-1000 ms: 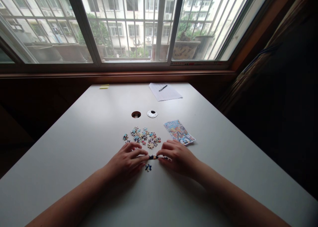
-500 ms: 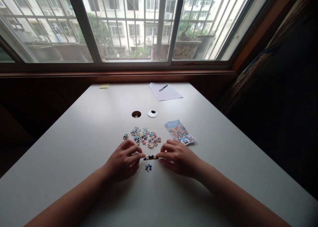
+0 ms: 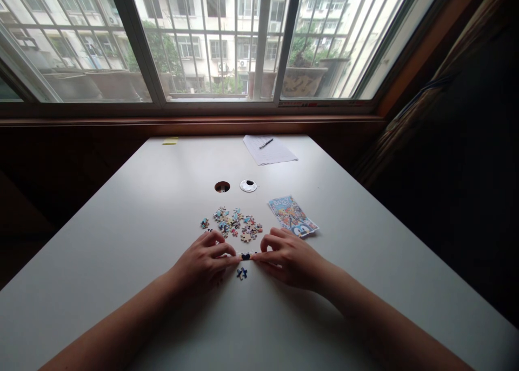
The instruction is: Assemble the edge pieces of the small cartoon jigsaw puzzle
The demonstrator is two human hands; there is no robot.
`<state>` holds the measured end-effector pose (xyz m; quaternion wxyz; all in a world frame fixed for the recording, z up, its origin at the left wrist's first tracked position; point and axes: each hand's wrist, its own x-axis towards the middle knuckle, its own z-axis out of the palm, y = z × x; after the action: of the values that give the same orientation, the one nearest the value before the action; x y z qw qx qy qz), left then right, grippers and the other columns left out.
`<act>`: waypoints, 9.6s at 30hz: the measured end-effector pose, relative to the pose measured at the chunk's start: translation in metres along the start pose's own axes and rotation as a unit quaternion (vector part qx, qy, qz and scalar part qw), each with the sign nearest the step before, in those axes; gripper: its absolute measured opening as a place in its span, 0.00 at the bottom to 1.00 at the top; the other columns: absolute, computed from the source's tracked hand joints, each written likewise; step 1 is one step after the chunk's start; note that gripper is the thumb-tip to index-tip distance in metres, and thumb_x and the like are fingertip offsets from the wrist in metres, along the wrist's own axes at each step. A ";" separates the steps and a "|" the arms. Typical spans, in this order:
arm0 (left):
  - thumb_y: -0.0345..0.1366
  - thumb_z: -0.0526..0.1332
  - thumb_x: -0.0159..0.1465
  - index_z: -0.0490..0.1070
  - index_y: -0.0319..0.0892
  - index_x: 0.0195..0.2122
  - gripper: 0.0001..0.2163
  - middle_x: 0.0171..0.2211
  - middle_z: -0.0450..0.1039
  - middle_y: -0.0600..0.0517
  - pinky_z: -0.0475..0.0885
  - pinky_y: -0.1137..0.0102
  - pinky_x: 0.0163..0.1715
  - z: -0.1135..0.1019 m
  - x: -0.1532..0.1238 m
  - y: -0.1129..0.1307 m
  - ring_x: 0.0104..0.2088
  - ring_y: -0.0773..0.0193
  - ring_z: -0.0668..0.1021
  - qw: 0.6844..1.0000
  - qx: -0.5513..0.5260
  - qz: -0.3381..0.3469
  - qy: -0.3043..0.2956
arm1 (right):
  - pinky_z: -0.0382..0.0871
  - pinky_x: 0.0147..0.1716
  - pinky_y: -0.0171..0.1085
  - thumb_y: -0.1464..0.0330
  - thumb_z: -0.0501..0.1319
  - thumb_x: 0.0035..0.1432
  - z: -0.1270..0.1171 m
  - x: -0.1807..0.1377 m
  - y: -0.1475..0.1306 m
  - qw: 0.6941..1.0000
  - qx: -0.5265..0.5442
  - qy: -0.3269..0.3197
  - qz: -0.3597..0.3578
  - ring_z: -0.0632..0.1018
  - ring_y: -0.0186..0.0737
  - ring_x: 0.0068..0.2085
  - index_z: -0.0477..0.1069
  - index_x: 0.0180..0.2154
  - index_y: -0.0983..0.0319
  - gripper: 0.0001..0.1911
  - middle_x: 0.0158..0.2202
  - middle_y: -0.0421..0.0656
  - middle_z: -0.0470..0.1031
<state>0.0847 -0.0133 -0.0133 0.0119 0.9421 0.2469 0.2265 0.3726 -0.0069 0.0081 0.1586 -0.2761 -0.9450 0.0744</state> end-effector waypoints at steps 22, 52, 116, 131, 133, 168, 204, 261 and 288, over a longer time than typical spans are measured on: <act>0.24 0.57 0.64 0.75 0.45 0.44 0.13 0.40 0.76 0.48 0.69 0.61 0.43 -0.006 -0.001 0.007 0.40 0.57 0.70 0.998 -0.029 -0.008 0.054 | 0.64 0.40 0.41 0.70 0.58 0.65 -0.002 -0.009 0.026 0.998 -0.004 0.047 0.032 0.72 0.40 0.35 0.78 0.42 0.58 0.10 0.31 0.43 0.74; 0.18 0.53 0.60 0.78 0.44 0.38 0.18 0.32 0.74 0.51 0.68 0.65 0.37 -0.001 -0.006 -0.016 0.38 0.59 0.70 0.966 -0.120 -0.166 0.160 | 0.66 0.36 0.34 0.61 0.67 0.60 -0.026 -0.013 0.026 0.977 0.122 -0.138 0.108 0.76 0.37 0.37 0.79 0.43 0.54 0.09 0.37 0.40 0.76; 0.20 0.54 0.61 0.77 0.44 0.37 0.16 0.32 0.76 0.50 0.70 0.64 0.37 -0.003 -0.002 -0.014 0.36 0.59 0.71 0.975 -0.095 -0.134 0.149 | 0.67 0.42 0.38 0.70 0.57 0.65 -0.014 -0.002 -0.001 0.960 0.138 -0.119 0.212 0.76 0.42 0.42 0.71 0.42 0.59 0.06 0.45 0.45 0.75; 0.28 0.61 0.64 0.70 0.51 0.59 0.22 0.53 0.77 0.52 0.68 0.55 0.57 0.000 0.003 0.010 0.58 0.50 0.69 1.000 -0.006 0.002 -0.022 | 0.67 0.42 0.38 0.70 0.59 0.64 -0.002 -0.002 0.000 0.970 0.098 -0.083 0.206 0.75 0.42 0.42 0.72 0.41 0.60 0.04 0.43 0.44 0.73; 0.28 0.61 0.64 0.70 0.51 0.58 0.21 0.54 0.77 0.52 0.67 0.54 0.57 0.002 0.002 0.009 0.59 0.50 0.69 1.000 -0.002 0.005 -0.026 | 0.67 0.42 0.38 0.71 0.59 0.64 -0.002 -0.001 -0.002 0.970 0.092 -0.081 0.210 0.75 0.42 0.41 0.72 0.40 0.60 0.04 0.43 0.44 0.73; 0.33 0.59 0.71 0.70 0.49 0.58 0.16 0.54 0.77 0.54 0.68 0.59 0.56 0.008 0.002 0.002 0.59 0.53 0.69 0.999 0.018 0.026 -0.026 | 0.67 0.42 0.37 0.69 0.59 0.64 0.003 0.000 -0.004 0.969 0.132 -0.057 0.201 0.74 0.41 0.43 0.69 0.42 0.59 0.04 0.42 0.43 0.72; 0.26 0.57 0.65 0.74 0.46 0.51 0.16 0.47 0.79 0.49 0.72 0.59 0.53 0.002 0.002 -0.007 0.51 0.56 0.73 0.994 -0.067 -0.058 0.072 | 0.67 0.42 0.39 0.69 0.54 0.66 0.001 0.003 0.005 0.951 0.174 -0.030 0.254 0.75 0.42 0.41 0.70 0.38 0.60 0.06 0.40 0.44 0.76; 0.25 0.55 0.64 0.78 0.45 0.39 0.13 0.38 0.78 0.51 0.70 0.62 0.46 -0.003 0.000 -0.016 0.43 0.58 0.73 0.963 -0.118 -0.202 0.133 | 0.65 0.43 0.39 0.67 0.59 0.63 -0.005 0.000 -0.011 0.969 0.093 -0.079 0.215 0.73 0.43 0.43 0.67 0.42 0.60 0.06 0.42 0.45 0.73; 0.24 0.55 0.64 0.78 0.45 0.39 0.13 0.38 0.78 0.51 0.70 0.62 0.46 -0.003 -0.001 -0.017 0.43 0.58 0.73 0.962 -0.128 -0.203 0.130 | 0.65 0.43 0.39 0.68 0.59 0.62 -0.005 -0.002 -0.009 0.971 0.106 -0.072 0.200 0.72 0.43 0.44 0.66 0.42 0.59 0.06 0.43 0.45 0.72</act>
<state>0.0752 0.0010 -0.0132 0.1460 0.8250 0.4015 0.3699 0.3713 -0.0153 0.0141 0.1000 -0.4351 -0.8662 0.2243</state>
